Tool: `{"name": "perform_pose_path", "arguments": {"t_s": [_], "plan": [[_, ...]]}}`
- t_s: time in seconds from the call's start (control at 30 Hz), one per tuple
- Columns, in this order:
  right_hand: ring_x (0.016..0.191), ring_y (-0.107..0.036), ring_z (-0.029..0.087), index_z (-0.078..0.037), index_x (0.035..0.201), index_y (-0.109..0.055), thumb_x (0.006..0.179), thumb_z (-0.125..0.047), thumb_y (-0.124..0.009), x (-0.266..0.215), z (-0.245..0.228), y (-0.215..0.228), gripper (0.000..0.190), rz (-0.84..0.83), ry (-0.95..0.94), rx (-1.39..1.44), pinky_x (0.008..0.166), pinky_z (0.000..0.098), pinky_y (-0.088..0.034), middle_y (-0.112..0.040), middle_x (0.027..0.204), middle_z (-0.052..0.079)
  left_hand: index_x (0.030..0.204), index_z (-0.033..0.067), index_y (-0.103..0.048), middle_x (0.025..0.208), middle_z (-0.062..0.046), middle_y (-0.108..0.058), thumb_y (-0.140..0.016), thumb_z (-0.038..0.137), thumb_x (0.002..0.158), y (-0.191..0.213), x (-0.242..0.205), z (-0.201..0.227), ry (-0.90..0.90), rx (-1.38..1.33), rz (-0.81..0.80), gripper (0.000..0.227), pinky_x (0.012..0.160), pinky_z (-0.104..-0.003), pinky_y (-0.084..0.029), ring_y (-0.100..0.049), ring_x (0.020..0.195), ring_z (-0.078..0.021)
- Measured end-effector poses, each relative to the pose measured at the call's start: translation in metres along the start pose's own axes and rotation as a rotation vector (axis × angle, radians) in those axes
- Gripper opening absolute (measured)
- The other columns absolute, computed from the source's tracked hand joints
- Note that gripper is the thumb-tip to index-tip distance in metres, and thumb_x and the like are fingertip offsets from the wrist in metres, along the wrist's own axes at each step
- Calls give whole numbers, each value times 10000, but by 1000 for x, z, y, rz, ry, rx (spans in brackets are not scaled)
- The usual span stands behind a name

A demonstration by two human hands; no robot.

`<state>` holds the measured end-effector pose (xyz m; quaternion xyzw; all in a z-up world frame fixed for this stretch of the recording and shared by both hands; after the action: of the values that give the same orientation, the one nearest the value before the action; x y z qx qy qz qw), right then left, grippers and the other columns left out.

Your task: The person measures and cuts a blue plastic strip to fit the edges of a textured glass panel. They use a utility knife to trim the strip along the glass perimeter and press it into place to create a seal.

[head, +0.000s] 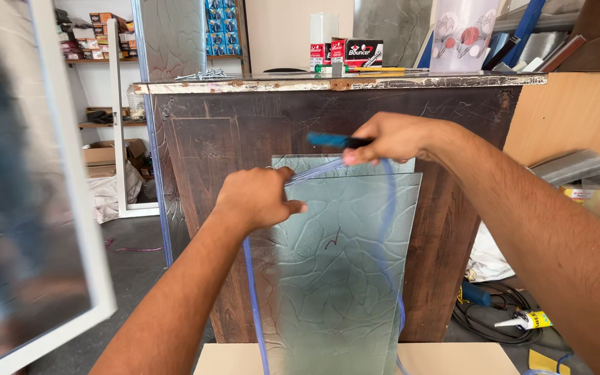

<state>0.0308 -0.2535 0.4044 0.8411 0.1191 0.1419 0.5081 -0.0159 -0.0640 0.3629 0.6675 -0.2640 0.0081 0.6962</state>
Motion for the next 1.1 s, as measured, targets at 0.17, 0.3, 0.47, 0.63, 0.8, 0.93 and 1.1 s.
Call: {"name": "perform_pose_path", "arguments": {"t_s": [0.17,0.3,0.47,0.63,0.8,0.93,1.1], "plan": [[690,-553,82,-127,958,-817,830,-423,-793,2,8,24,324,157,151,-116,645,273,-444,-629,677,-54,1180,140,-721,1071,-120,-760,-734,645,813,-3,5,-3,80,16,-54,624,907,-462,-558,-711,1070,-321],[643,-453,141,-90,929,-818,913,-434,-729,-15,47,32,355,111,-64,-28,582,341,-352,-525,661,-13,1224,184,-694,1091,-127,-750,-735,646,789,-4,10,-7,49,-12,18,635,887,-489,-557,-697,1075,-337],[695,-506,102,-52,1024,-777,965,-357,-698,-17,78,28,321,160,40,67,642,299,-402,-620,764,-51,1142,158,-747,1159,-126,-719,-760,661,769,-3,22,1,98,6,-31,626,918,-474,-555,-688,1111,-328],[763,-537,98,-100,1175,-799,962,-325,-721,-5,95,20,319,250,77,59,713,302,-456,-685,824,25,1100,111,-741,1113,-123,-747,-798,648,730,-5,40,52,24,-95,31,655,909,-464,-555,-694,1084,-331],[856,-654,61,-100,1152,-787,914,-317,-734,-8,92,27,327,290,140,99,809,276,-514,-787,928,-3,1161,129,-705,1045,-107,-764,-762,653,758,-16,45,49,-36,-56,173,664,850,-502,-551,-716,1024,-324],[849,-694,45,-125,1131,-798,914,-293,-745,-15,72,30,279,344,269,67,786,277,-539,-796,963,-11,1156,120,-724,1007,-121,-764,-722,687,804,-9,39,55,-145,68,371,667,822,-512,-539,-725,969,-331],[678,-620,139,-195,1127,-809,907,-288,-744,-23,71,28,248,376,99,-9,646,333,-533,-742,969,18,1049,112,-756,1086,-118,-754,-721,759,764,-17,55,57,46,20,-19,708,874,-448,-555,-716,1049,-311]]}}
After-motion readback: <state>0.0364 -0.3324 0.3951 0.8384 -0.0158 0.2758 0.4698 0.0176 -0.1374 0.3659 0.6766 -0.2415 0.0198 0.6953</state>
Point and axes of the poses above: each hand's wrist, its own x-axis towards the middle knuckle, its own y-axis out of the back of the hand, z = x × y, the point moved 10 cm from there along x, towards the middle knuckle
